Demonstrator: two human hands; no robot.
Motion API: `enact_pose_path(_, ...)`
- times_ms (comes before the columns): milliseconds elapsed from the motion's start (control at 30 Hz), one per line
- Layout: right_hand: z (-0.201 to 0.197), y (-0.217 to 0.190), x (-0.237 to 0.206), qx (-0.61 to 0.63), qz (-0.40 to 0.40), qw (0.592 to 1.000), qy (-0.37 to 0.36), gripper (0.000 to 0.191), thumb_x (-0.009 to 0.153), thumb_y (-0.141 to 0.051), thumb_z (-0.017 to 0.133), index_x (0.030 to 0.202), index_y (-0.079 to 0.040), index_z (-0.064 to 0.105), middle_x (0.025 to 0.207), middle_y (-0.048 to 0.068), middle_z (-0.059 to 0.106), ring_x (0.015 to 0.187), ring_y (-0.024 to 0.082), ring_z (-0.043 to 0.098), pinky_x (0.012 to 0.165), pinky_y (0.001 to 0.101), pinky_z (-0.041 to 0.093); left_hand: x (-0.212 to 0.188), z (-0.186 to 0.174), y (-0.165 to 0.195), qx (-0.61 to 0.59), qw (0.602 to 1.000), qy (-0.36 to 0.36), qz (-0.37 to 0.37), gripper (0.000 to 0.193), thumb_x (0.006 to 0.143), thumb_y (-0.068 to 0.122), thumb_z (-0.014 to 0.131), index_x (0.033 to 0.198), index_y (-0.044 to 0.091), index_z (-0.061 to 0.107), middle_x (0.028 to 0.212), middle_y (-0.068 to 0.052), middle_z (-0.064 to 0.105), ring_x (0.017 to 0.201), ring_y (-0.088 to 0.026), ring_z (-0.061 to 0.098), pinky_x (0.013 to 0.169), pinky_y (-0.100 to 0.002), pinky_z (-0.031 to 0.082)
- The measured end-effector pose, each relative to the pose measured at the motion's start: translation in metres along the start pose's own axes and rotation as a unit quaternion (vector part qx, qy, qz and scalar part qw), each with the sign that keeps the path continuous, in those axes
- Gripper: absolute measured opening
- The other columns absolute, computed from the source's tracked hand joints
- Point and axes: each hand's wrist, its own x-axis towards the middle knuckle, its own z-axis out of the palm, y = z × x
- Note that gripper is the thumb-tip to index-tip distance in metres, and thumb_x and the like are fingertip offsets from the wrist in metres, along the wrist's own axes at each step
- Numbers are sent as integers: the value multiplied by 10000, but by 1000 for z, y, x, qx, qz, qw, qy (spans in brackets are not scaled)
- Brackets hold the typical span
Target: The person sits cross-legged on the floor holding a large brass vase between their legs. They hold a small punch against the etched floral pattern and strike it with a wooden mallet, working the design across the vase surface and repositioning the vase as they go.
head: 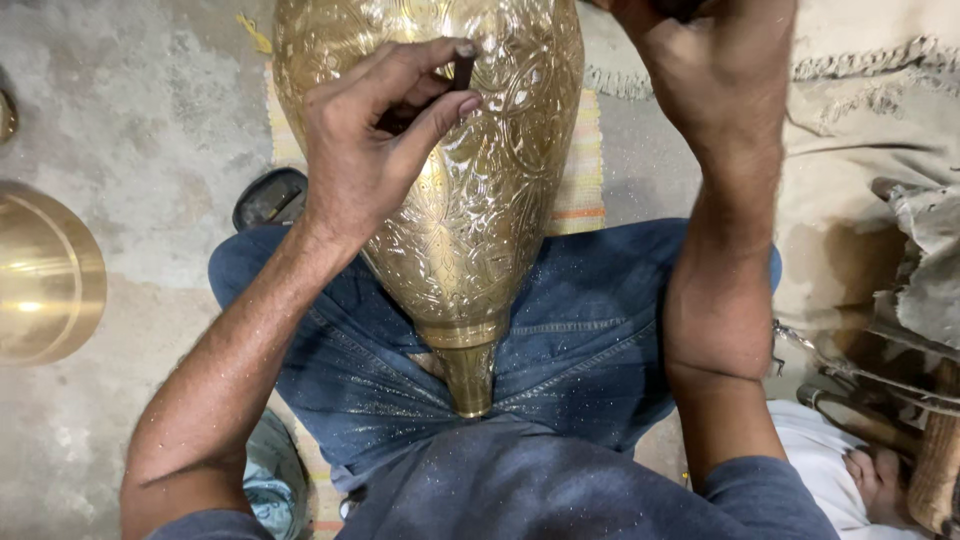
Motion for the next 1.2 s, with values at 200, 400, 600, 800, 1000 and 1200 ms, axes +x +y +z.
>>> enact_pose_path(200,1,-16,-2,32,71,996,-37,138,1016,13,723,1046,-67,615,805,43,608,678,171,583,598,333,414,3,-3,-1,7,1000,-16,1,266,1064,82,798,1298,20,687,1149,-78,771,987,-149,799,864,-266,695)
enact_pose_path(400,-2,-28,-2,-312,-122,942,-13,347,846,-23,826,1116,-59,611,859,99,584,751,274,583,671,421,454,5,-3,-3,27,999,-21,1,256,1039,108,827,1246,26,700,1047,-76,765,913,-137,786,796,-255,683)
enact_pose_path(600,7,-24,2,-125,-42,991,-4,237,983,14,830,1011,-5,595,803,56,566,705,215,565,655,392,458,4,-3,-3,13,1000,-16,5,313,1031,100,824,1304,18,694,1071,-84,765,933,-145,784,808,-257,675)
enact_pose_path(800,3,-29,2,-271,-112,956,-26,234,860,65,780,1000,-37,622,811,51,623,718,194,611,652,327,487,5,-1,-11,34,999,-14,4,212,1047,120,839,1194,46,705,1009,-81,758,889,-139,785,763,-252,682)
enact_pose_path(1000,3,-40,9,-147,-46,986,-65,195,901,51,728,1020,-78,642,876,52,671,753,202,676,679,343,530,4,-2,-12,25,1000,-12,14,197,1010,125,823,1133,36,696,956,-86,756,843,-155,776,723,-275,669)
enact_pose_path(1200,6,-43,11,-101,24,993,-56,208,994,-6,798,1023,-37,595,832,105,583,704,282,596,652,423,465,5,-2,-12,24,999,-18,19,299,1051,128,809,1305,14,700,1052,-86,768,912,-149,784,767,-272,672)
